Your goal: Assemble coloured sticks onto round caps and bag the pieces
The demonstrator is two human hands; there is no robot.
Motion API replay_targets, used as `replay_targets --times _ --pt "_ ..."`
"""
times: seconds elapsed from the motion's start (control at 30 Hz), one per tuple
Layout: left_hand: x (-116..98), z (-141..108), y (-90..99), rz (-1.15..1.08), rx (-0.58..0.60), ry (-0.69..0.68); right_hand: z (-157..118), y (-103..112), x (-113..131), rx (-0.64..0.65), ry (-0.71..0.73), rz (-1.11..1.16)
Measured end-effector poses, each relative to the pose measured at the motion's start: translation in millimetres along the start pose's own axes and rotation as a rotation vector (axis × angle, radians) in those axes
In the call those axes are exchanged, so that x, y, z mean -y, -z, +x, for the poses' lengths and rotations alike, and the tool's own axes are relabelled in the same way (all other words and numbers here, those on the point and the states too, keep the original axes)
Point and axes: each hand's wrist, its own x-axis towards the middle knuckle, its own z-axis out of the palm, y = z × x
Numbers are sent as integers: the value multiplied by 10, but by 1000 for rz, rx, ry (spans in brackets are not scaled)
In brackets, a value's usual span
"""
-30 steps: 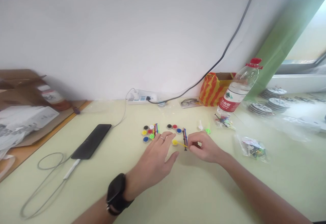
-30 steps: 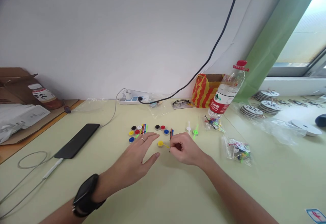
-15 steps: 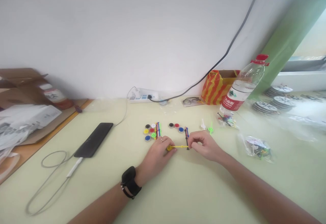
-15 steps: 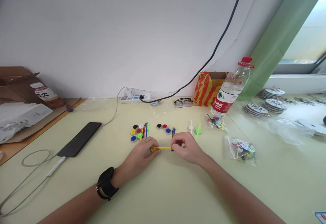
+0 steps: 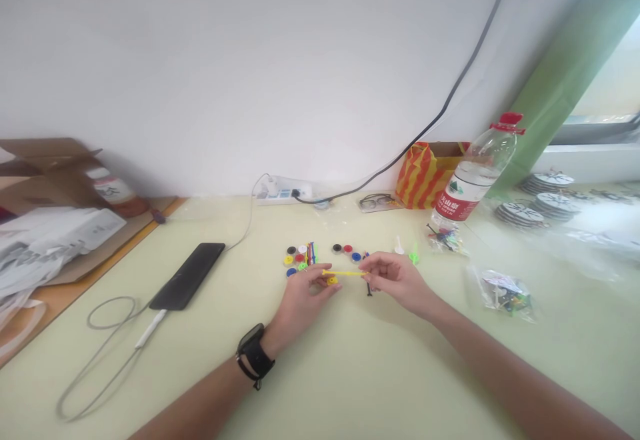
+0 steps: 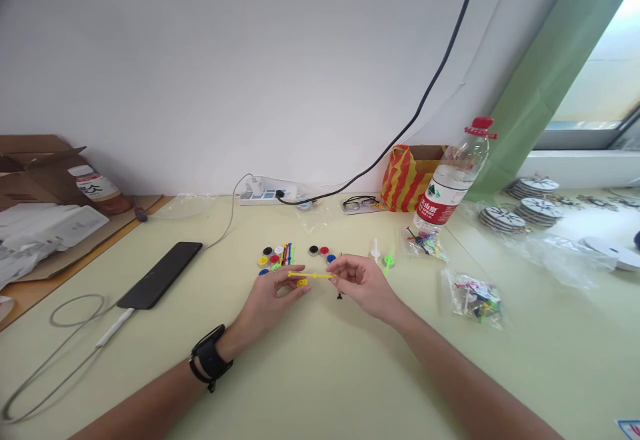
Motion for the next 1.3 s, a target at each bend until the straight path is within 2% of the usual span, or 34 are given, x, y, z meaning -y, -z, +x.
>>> replay_targets --times 0.13,0.3,0.57,0.7,0.83,1.1,1.3 --pt "-86 -8 2 -129 30 40 19 -32 -24 -27 -12 -15" --pt "-143 2 -5 -359 90 94 4 -97 -35 45 -33 67" --pt "-209 -6 41 -434 217 77 -42 -159 -9 52 -31 103" --pt "-212 -11 29 -462 221 60 -42 -166 -24 27 75 -56" --pt "-185 -15 13 -454 208 47 -46 -180 -22 -2 159 -153" --pt "-170 -39 -4 -366 201 8 -59 -179 32 -11 137 -87" --pt "-163 -57 -1 -259 138 -83 -49 -163 -64 -9 142 -295"
